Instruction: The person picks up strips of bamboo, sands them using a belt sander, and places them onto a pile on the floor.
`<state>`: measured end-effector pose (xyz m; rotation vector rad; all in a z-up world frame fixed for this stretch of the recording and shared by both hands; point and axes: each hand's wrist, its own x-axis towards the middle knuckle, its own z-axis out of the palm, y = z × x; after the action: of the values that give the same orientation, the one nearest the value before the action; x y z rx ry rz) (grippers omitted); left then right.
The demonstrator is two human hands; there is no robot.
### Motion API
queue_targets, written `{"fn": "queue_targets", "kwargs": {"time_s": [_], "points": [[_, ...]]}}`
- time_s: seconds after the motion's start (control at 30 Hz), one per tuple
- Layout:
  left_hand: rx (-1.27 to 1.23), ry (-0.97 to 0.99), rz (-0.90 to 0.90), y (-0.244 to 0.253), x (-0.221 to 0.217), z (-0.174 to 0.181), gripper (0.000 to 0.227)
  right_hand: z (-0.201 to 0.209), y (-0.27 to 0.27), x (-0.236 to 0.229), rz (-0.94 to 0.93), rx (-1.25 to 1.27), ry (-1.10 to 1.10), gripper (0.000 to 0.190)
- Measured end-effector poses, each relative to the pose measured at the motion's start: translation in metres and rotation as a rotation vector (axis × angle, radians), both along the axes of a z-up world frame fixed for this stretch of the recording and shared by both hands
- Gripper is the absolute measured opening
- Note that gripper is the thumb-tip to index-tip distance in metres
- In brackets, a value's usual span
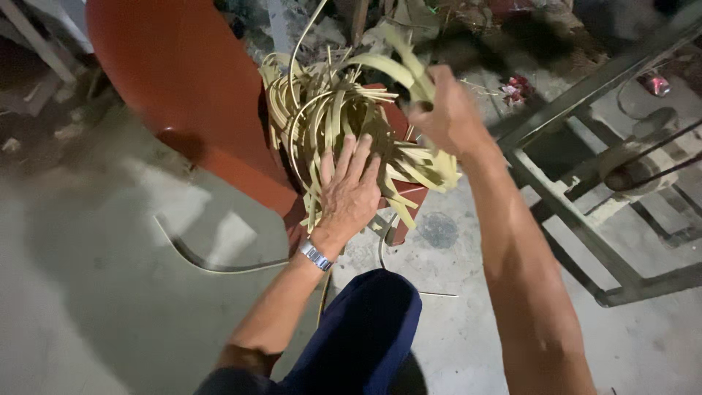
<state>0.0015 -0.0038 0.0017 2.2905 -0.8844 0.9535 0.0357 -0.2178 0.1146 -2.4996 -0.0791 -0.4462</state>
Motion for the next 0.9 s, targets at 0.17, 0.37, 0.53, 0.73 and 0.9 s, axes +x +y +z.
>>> {"fn": "queue_targets", "kwargs": {"time_s": [0.17,0.37,0.53,0.73,0.9], "points": [[0.008,0.004,-0.048,-0.004,0.007,-0.005,0.041,0.037,-0.044,-0.029,-0.081,0.083,0.050,0.029],[0.041,0.064,-0.042,-0.003,-0.010,0.022,0.039,0.061,-0.100,-0.109,-0.158,-0.008,-0.212,0.031],[-0.271,0.326,-0.473,-0.052,-0.053,0.028,0.049,0.045,-0.109,-0.188,-0.264,0.363,-0.110,0.030],[-0.292,0.797,-1.269,-0.207,-0.099,-0.003,0.073,-0.014,-0.089,-0.245,-0.344,0.910,-0.140,0.047],[-0.408,1.878,-1.484,-0.243,-0.147,-0.056,0.044,-0.071,-0.127,-0.311,-0.398,1.139,-0.022,0.060]]}}
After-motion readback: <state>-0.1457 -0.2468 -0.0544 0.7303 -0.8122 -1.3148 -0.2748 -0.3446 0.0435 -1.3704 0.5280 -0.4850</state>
